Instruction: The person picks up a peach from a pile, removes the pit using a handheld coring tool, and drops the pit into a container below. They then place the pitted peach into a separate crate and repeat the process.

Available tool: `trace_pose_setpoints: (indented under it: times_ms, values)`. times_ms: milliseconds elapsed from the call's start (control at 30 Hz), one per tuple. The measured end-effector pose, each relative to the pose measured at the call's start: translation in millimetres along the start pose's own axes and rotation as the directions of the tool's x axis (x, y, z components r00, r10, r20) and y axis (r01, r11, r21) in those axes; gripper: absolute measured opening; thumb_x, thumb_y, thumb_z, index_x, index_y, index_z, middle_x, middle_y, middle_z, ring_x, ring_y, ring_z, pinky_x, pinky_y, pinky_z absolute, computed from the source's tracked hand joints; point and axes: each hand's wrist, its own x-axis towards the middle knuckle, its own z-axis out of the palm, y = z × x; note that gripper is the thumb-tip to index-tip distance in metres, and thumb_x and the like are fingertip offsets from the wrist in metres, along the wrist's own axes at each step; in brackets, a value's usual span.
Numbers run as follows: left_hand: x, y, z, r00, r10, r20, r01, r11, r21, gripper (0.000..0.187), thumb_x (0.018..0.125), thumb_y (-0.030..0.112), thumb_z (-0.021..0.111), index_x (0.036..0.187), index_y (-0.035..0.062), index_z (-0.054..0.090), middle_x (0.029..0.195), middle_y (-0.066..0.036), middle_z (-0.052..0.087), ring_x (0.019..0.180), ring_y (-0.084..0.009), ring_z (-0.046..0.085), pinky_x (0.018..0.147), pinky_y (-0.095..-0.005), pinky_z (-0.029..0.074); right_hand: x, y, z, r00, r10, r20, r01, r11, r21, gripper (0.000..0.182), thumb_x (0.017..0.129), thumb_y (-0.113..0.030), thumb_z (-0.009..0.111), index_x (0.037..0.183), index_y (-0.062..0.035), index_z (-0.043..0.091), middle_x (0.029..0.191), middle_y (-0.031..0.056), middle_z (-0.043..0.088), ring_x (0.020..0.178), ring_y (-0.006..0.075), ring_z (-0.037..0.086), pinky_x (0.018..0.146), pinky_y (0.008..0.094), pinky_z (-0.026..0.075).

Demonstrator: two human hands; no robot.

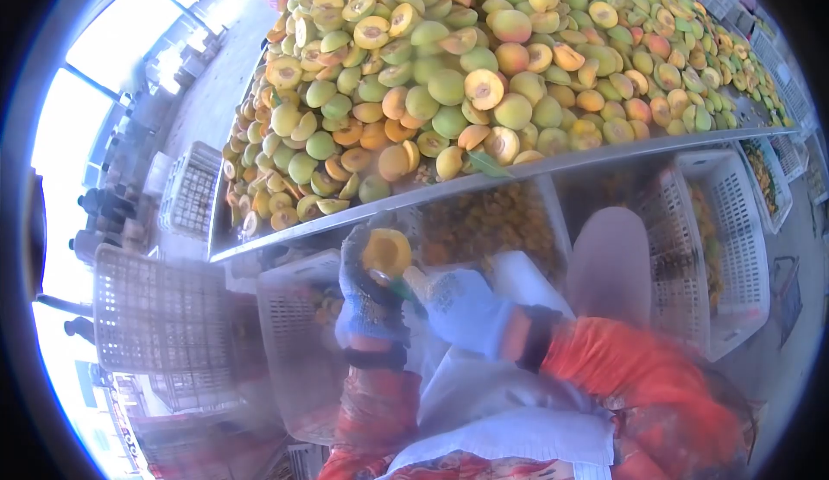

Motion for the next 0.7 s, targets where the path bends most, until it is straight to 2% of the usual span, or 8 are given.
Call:
trace_pose_setpoints:
  times_ms: [133, 200, 267, 300, 333, 400, 533, 700]
  values:
    - [-8, 7, 4, 0.999, 0.011, 0.035, -0.014, 0.995, 0.099, 0.035, 0.085, 0.026, 0.05, 0.106, -0.0013, 0.055, 0.097, -0.017, 0.06, 0.082, -0.0266, 0.06, 0.07, -0.0357, 0.052, 4, 3, 0, 0.998, -0.055, -0.024, 0.059, 0.853, 0.518, 0.025, 0.074, -0.016, 0.062, 0.095, -0.0078, 0.053, 0.078, 0.0147, 0.058, 0.061, 0.0294, 0.057, 0.056, 0.0372, 0.046]
    - [-4, 22, -6, 0.988, 0.152, -0.01, -0.151, 0.986, 0.066, 0.038, 0.085, 0.026, 0.05, 0.109, -0.0025, 0.054, 0.099, -0.018, 0.06, 0.084, -0.0267, 0.061, 0.069, -0.0366, 0.053, 3, 11, -15, 0.976, -0.012, 0.217, -0.182, 0.503, 0.845, 0.026, 0.074, -0.017, 0.062, 0.095, -0.0057, 0.052, 0.077, 0.0153, 0.057, 0.058, 0.0303, 0.055, 0.057, 0.0361, 0.046]
    - [-9, 58, -36, 0.945, 0.322, 0.055, -0.325, 0.905, 0.274, 0.037, 0.086, 0.023, 0.049, 0.109, -0.0051, 0.054, 0.097, -0.017, 0.061, 0.086, -0.0254, 0.061, 0.072, -0.0323, 0.053, -1, 45, -4, 0.974, 0.046, 0.222, -0.217, 0.477, 0.852, 0.03, 0.074, -0.019, 0.064, 0.097, -0.0059, 0.052, 0.079, 0.0151, 0.058, 0.061, 0.0321, 0.057, 0.059, 0.0375, 0.047]
    - [2, 74, -79, 0.871, 0.491, 0.012, -0.432, 0.755, 0.493, 0.032, 0.084, 0.016, 0.054, 0.109, -0.005, 0.054, 0.096, -0.015, 0.061, 0.083, -0.0216, 0.062, 0.072, -0.0308, 0.053, -5, 60, -2, 0.987, 0.125, 0.103, -0.161, 0.806, 0.569, 0.031, 0.073, -0.021, 0.065, 0.098, -0.0065, 0.052, 0.079, 0.0148, 0.059, 0.063, 0.0324, 0.058, 0.059, 0.0385, 0.047]
    - [8, 94, -110, 0.845, 0.533, 0.053, -0.35, 0.474, 0.808, 0.031, 0.079, 0.003, 0.059, 0.108, -0.0044, 0.054, 0.1, -0.013, 0.06, 0.079, -0.0184, 0.061, 0.074, -0.0301, 0.052, -7, 71, -2, 0.987, 0.156, -0.044, -0.147, 0.975, 0.169, 0.033, 0.073, -0.022, 0.066, 0.099, -0.0071, 0.053, 0.078, 0.0145, 0.06, 0.064, 0.0327, 0.059, 0.059, 0.0395, 0.047]
    - [19, 105, -126, 0.822, 0.569, 0.029, -0.218, 0.267, 0.939, 0.045, 0.072, -0.01, 0.061, 0.116, -0.0032, 0.05, 0.119, -0.014, 0.051, 0.098, -0.0181, 0.056, 0.08, -0.0271, 0.05, -8, 82, -1, 0.977, 0.21, -0.035, -0.201, 0.965, 0.17, 0.037, 0.072, -0.022, 0.065, 0.103, -0.0064, 0.052, 0.079, 0.0146, 0.06, 0.069, 0.0334, 0.059, 0.062, 0.041, 0.046]
    - [79, 72, -50, 0.868, 0.419, 0.265, -0.416, 0.325, 0.849, 0.06, 0.07, -0.005, 0.064, 0.126, 0.001, 0.042, 0.125, -0.015, 0.047, 0.116, -0.0239, 0.045, 0.096, -0.0331, 0.04, -3, 81, -3, 0.96, 0.237, -0.147, -0.206, 0.958, 0.201, 0.039, 0.072, -0.024, 0.066, 0.104, -0.0075, 0.05, 0.079, 0.0147, 0.061, 0.068, 0.0336, 0.06, 0.059, 0.0408, 0.047]
    - [167, 14, 15, 0.917, 0.103, 0.386, -0.232, -0.65, 0.724, 0.075, 0.064, 0.017, 0.071, 0.131, 0.0188, 0.039, 0.122, -0.016, 0.049, 0.114, -0.0332, 0.046, 0.094, -0.04, 0.039, -20, 78, -36, 0.949, 0.237, -0.206, -0.173, 0.942, 0.288, 0.041, 0.074, -0.022, 0.066, 0.108, -0.0067, 0.049, 0.083, 0.0142, 0.061, 0.069, 0.0332, 0.06, 0.061, 0.038, 0.049]
